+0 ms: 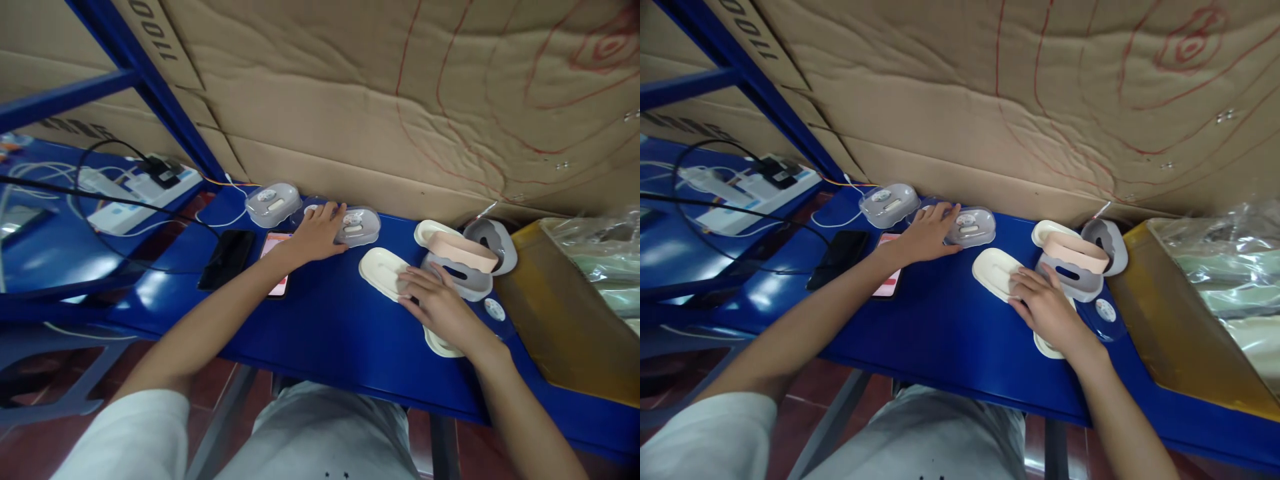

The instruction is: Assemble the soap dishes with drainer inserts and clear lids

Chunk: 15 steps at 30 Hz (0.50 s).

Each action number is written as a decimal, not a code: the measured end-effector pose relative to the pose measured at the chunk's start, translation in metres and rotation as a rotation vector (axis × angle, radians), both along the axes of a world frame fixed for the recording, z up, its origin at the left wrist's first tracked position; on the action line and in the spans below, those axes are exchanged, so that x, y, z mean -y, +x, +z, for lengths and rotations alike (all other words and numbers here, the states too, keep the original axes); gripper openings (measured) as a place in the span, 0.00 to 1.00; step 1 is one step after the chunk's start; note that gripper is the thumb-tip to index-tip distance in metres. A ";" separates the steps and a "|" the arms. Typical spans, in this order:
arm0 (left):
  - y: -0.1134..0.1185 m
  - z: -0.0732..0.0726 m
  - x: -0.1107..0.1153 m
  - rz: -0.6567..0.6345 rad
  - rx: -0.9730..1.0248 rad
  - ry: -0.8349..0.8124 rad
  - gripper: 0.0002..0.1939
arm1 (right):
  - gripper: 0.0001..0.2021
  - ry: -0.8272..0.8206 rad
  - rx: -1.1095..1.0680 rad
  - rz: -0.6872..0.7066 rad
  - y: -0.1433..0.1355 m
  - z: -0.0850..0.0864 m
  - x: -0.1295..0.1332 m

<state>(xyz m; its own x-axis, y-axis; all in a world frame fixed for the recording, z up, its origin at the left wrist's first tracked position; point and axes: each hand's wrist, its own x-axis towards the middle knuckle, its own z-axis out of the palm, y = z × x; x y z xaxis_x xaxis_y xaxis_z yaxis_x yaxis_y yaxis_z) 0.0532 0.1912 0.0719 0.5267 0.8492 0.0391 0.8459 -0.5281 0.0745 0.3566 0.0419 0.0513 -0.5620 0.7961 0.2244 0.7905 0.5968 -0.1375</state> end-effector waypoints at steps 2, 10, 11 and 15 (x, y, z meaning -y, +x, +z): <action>0.006 -0.001 -0.006 0.023 0.001 0.017 0.49 | 0.09 -0.010 -0.019 0.012 -0.004 0.000 0.001; -0.014 -0.005 0.008 0.064 0.109 0.076 0.45 | 0.11 -0.024 -0.080 0.100 -0.022 -0.001 0.005; -0.020 -0.003 0.011 0.079 0.127 0.080 0.44 | 0.11 -0.024 -0.085 0.110 -0.024 -0.002 0.006; -0.039 0.004 0.024 0.104 0.224 0.113 0.36 | 0.11 -0.041 -0.090 0.144 -0.023 0.002 0.008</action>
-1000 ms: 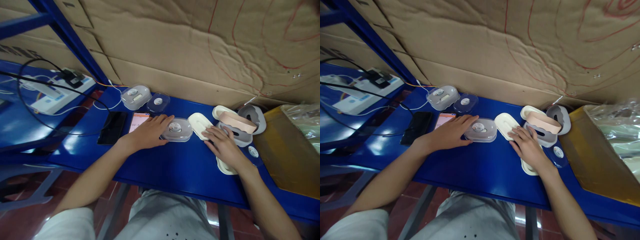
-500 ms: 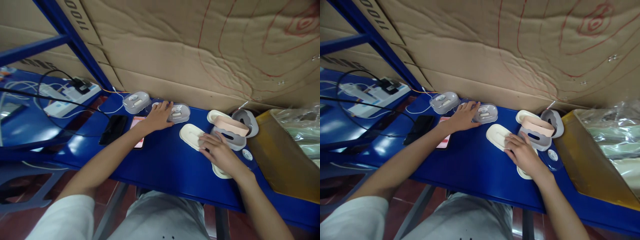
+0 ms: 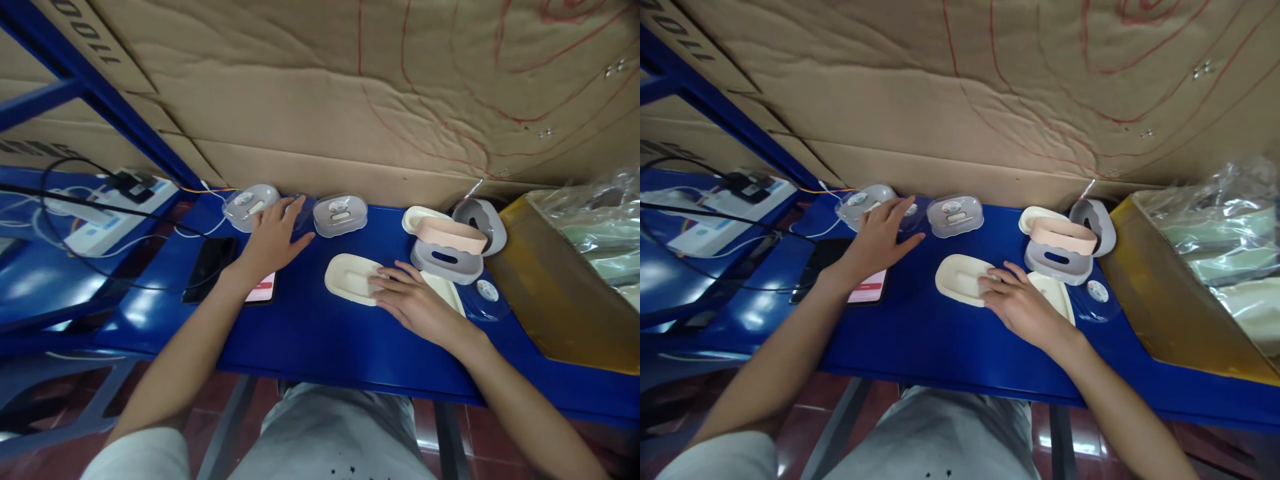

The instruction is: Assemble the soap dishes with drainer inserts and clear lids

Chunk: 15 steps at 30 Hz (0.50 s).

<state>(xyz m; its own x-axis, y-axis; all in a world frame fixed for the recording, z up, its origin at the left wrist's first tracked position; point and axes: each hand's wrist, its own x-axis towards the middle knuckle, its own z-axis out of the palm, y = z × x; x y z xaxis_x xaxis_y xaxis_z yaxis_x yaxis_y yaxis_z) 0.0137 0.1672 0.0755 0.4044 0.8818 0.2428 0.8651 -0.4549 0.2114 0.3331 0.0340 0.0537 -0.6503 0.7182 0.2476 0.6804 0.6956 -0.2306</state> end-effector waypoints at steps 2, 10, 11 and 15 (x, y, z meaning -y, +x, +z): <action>-0.001 0.000 0.009 -0.110 0.061 -0.016 0.31 | 0.11 -0.004 -0.015 -0.024 0.009 0.008 -0.001; 0.024 -0.018 0.043 -0.600 0.035 -0.363 0.45 | 0.13 0.178 0.086 -0.406 0.057 0.034 -0.006; 0.026 -0.021 0.044 -0.612 0.025 -0.386 0.47 | 0.13 0.187 0.138 -0.429 0.060 0.031 -0.007; 0.027 -0.026 0.043 -0.620 0.005 -0.403 0.45 | 0.15 0.175 0.252 -0.473 0.063 0.018 -0.008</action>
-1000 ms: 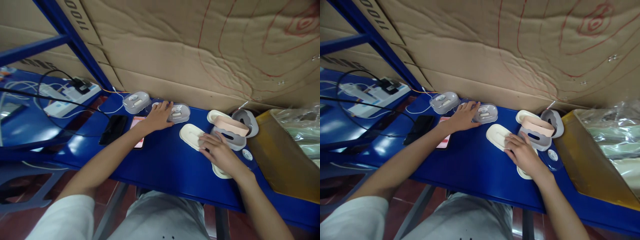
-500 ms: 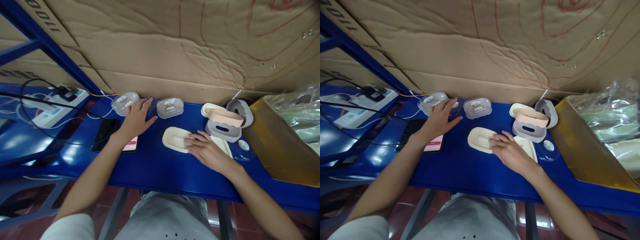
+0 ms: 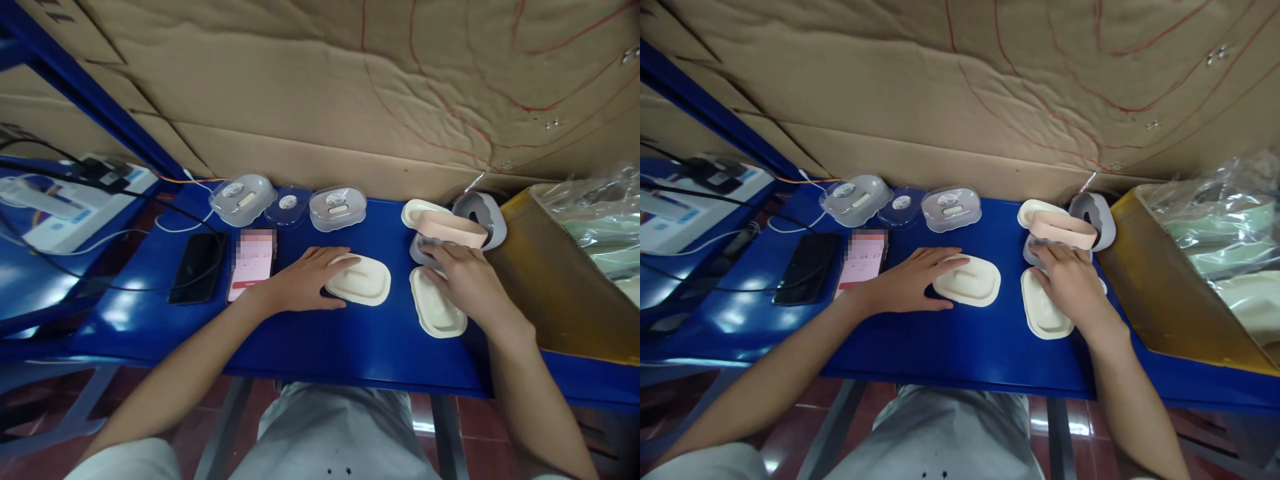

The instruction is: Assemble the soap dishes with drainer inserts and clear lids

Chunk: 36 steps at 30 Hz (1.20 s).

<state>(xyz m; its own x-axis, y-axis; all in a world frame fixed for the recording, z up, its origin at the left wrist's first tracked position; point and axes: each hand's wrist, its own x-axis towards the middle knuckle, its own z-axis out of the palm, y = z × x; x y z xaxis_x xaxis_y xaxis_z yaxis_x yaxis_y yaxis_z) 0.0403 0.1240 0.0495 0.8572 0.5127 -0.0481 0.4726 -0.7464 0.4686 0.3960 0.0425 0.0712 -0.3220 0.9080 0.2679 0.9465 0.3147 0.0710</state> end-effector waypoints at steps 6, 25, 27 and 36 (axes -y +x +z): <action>0.005 0.004 0.003 0.011 0.007 -0.015 0.49 | 0.14 0.013 -0.174 0.127 -0.022 0.002 0.004; 0.007 -0.002 0.009 0.033 0.083 0.004 0.53 | 0.21 -0.087 -0.233 0.443 -0.095 -0.013 0.026; 0.005 -0.001 0.007 0.029 0.055 0.007 0.54 | 0.19 -0.074 -0.223 0.442 -0.093 -0.014 0.025; -0.004 0.009 0.003 0.024 0.020 -0.026 0.53 | 0.21 -0.142 -0.164 0.504 -0.092 -0.021 0.023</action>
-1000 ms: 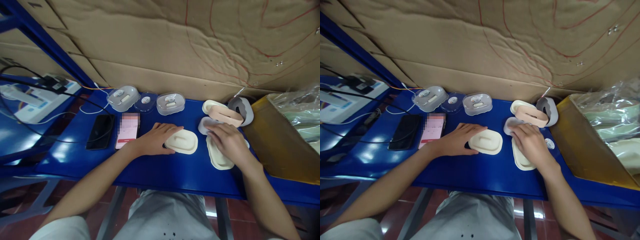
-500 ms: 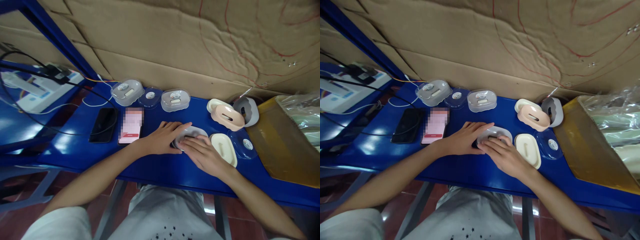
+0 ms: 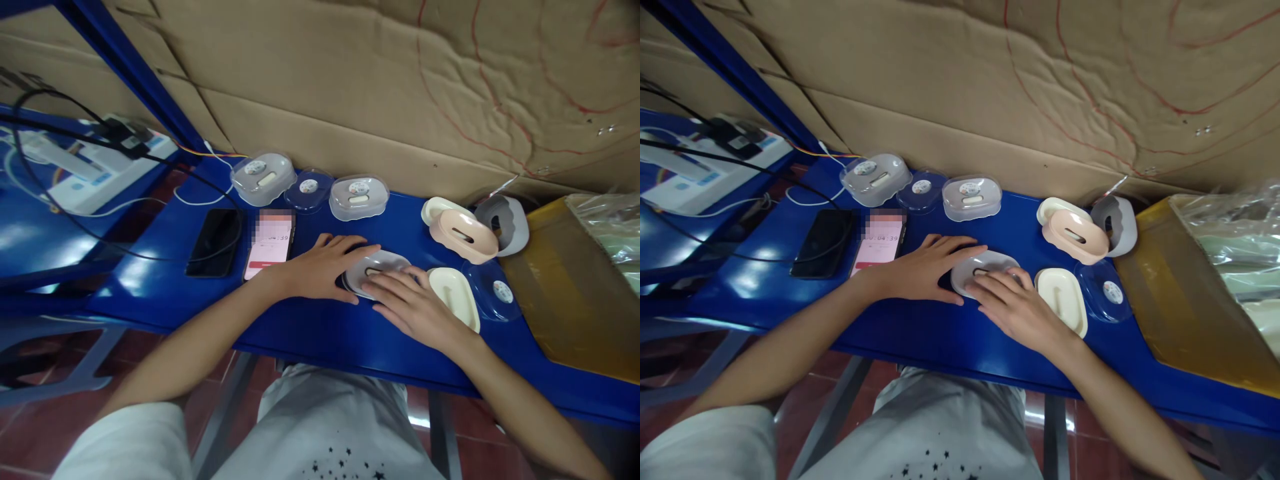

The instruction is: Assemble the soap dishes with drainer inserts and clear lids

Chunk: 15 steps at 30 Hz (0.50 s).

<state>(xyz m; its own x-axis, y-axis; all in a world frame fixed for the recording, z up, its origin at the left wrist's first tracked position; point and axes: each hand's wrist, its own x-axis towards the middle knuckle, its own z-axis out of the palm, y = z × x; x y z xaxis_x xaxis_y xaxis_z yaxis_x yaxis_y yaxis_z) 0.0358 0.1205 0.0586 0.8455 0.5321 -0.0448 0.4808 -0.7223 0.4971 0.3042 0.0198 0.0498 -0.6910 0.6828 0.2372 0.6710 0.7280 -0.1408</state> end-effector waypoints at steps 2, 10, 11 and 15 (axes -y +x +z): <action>-0.008 0.007 -0.005 0.034 0.033 -0.001 0.50 | 0.25 -0.019 0.007 -0.027 0.006 0.004 -0.002; -0.031 0.014 -0.032 0.626 -0.083 0.381 0.29 | 0.42 -0.096 0.049 -0.184 0.035 -0.005 -0.016; -0.032 0.012 -0.034 0.661 -0.125 0.402 0.30 | 0.41 -0.111 0.054 -0.188 0.037 -0.007 -0.017; -0.032 -0.001 -0.039 0.730 -0.260 0.429 0.33 | 0.42 -0.132 0.056 -0.197 0.036 -0.009 -0.017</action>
<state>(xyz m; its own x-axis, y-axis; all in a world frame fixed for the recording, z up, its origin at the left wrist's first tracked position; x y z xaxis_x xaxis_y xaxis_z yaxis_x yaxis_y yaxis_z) 0.0035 0.1593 0.0575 0.2797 0.9499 0.1391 0.9547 -0.2905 0.0642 0.3405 0.0368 0.0406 -0.5512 0.8281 0.1025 0.8075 0.5603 -0.1845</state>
